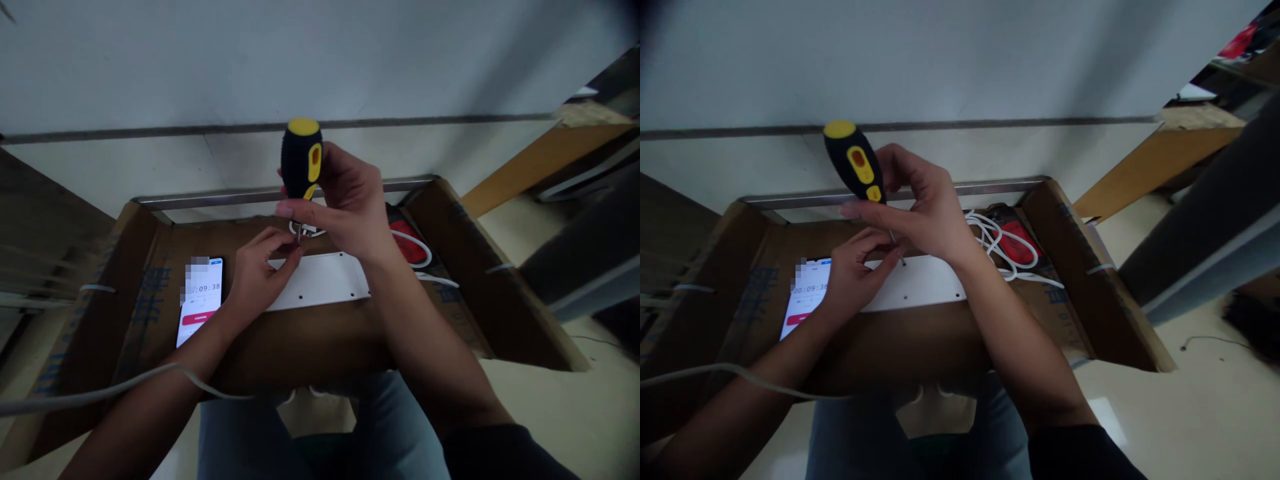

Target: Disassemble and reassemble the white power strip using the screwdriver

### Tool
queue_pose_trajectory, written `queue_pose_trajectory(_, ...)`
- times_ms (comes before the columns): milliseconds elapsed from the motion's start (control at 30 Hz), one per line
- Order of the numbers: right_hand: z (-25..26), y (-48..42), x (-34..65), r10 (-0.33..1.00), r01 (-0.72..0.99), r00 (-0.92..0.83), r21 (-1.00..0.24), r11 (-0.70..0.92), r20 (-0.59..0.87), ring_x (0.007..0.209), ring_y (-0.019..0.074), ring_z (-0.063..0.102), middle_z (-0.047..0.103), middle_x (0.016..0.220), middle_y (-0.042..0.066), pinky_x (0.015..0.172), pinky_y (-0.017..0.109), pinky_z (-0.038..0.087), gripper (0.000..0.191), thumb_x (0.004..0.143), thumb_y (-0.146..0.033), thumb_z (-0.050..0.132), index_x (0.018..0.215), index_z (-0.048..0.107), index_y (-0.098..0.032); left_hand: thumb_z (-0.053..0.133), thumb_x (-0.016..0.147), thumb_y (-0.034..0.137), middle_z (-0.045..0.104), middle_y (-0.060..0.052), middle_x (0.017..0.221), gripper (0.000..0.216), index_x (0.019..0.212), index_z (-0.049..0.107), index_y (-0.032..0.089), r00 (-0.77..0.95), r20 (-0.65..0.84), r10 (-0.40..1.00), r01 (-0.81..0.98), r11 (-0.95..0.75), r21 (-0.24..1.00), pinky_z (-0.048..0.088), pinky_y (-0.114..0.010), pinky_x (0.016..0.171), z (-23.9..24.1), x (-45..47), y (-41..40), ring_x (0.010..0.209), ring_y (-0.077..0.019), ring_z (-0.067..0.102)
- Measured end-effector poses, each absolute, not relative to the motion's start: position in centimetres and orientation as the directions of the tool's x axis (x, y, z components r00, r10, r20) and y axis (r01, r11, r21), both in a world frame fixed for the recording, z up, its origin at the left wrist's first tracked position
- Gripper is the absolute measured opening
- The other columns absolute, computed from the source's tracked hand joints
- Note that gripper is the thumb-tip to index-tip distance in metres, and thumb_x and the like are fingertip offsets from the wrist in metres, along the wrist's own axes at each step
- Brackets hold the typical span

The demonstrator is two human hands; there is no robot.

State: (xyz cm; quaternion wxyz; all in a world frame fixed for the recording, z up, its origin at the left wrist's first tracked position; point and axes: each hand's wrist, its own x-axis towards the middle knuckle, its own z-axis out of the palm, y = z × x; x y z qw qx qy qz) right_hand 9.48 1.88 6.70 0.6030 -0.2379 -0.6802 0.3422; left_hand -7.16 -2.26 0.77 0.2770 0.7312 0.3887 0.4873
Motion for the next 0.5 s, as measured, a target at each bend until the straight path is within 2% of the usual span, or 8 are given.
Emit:
queue_pose_trajectory(67,6.9,1.6,8.9,0.737,-0.043,-0.055,-0.739,0.672,0.673,0.078,0.0085,0.053,0.055,0.083,-0.003,0.079,0.027,0.058,0.044,0.071,-0.048,0.090,0.085,0.059,-0.021,0.085,0.088,0.032,0.075,-0.001,0.089,0.018,0.093,0.073,0.019,0.186,0.467,0.865,0.303,-0.502,0.810,0.061,-0.025,0.077,0.6,-7.1,-2.3,0.079,-0.0134,0.072)
queue_pose_trajectory(133,7.2,1.2,8.7,0.758,-0.035,-0.082,-0.762,0.646,0.647,0.080,0.0091,0.052,0.057,0.085,-0.002,0.080,0.027,0.059,0.047,0.070,-0.052,0.090,0.087,0.058,-0.022,0.089,0.084,0.037,0.076,0.000,0.085,0.025,0.089,0.071,0.020,0.142,0.426,0.893,0.320,-0.449,0.834,0.060,-0.025,0.075,0.3,-7.0,-2.4,0.078,-0.0147,0.072)
queue_pose_trajectory(233,7.3,1.2,8.9,0.766,-0.138,-0.331,-0.831,0.539,0.551,0.095,0.0106,0.062,0.070,0.116,0.000,0.092,0.029,0.061,0.049,0.079,-0.056,0.078,0.115,0.064,-0.025,0.087,0.086,0.038,0.077,-0.001,0.084,0.023,0.085,0.072,0.020,0.126,0.400,0.908,0.322,-0.419,0.849,0.059,-0.026,0.072,0.0,-7.1,-2.5,0.080,-0.0164,0.073)
queue_pose_trajectory(300,7.1,1.7,9.3,0.723,-0.238,-0.466,-0.860,0.452,0.510,0.103,0.0114,0.067,0.070,0.133,0.001,0.099,0.031,0.061,0.059,0.078,-0.058,0.075,0.127,0.064,-0.026,0.086,0.087,0.039,0.078,-0.001,0.084,0.023,0.085,0.073,0.021,0.136,0.399,0.907,0.303,-0.422,0.855,0.059,-0.027,0.068,0.2,-7.2,-2.5,0.079,-0.0174,0.074)
queue_pose_trajectory(333,6.9,2.1,9.5,0.707,-0.275,-0.503,-0.867,0.415,0.498,0.105,0.0118,0.069,0.070,0.136,0.002,0.101,0.031,0.061,0.061,0.078,-0.059,0.074,0.128,0.066,-0.025,0.086,0.087,0.040,0.078,-0.002,0.084,0.023,0.085,0.073,0.021,0.139,0.400,0.906,0.299,-0.424,0.855,0.058,-0.027,0.066,0.3,-7.2,-2.4,0.078,-0.0179,0.074)
queue_pose_trajectory(433,6.3,3.0,9.9,0.700,-0.339,-0.530,-0.876,0.342,0.478,0.106,0.0115,0.071,0.073,0.130,0.005,0.103,0.029,0.061,0.051,0.080,-0.050,0.075,0.122,0.072,-0.020,0.084,0.088,0.038,0.078,-0.002,0.086,0.019,0.088,0.074,0.021,0.142,0.402,0.905,0.316,-0.426,0.848,0.056,-0.026,0.062,0.7,-7.4,-2.3,0.081,-0.0182,0.074)
queue_pose_trajectory(500,6.1,3.2,10.1,0.710,-0.319,-0.517,-0.878,0.357,0.477,0.101,0.0101,0.071,0.075,0.123,0.005,0.097,0.027,0.062,0.043,0.084,-0.043,0.074,0.118,0.073,-0.017,0.081,0.091,0.034,0.078,-0.002,0.086,0.015,0.089,0.074,0.021,0.157,0.408,0.900,0.329,-0.437,0.837,0.055,-0.025,0.065,0.9,-7.4,-2.2,0.082,-0.0171,0.074)
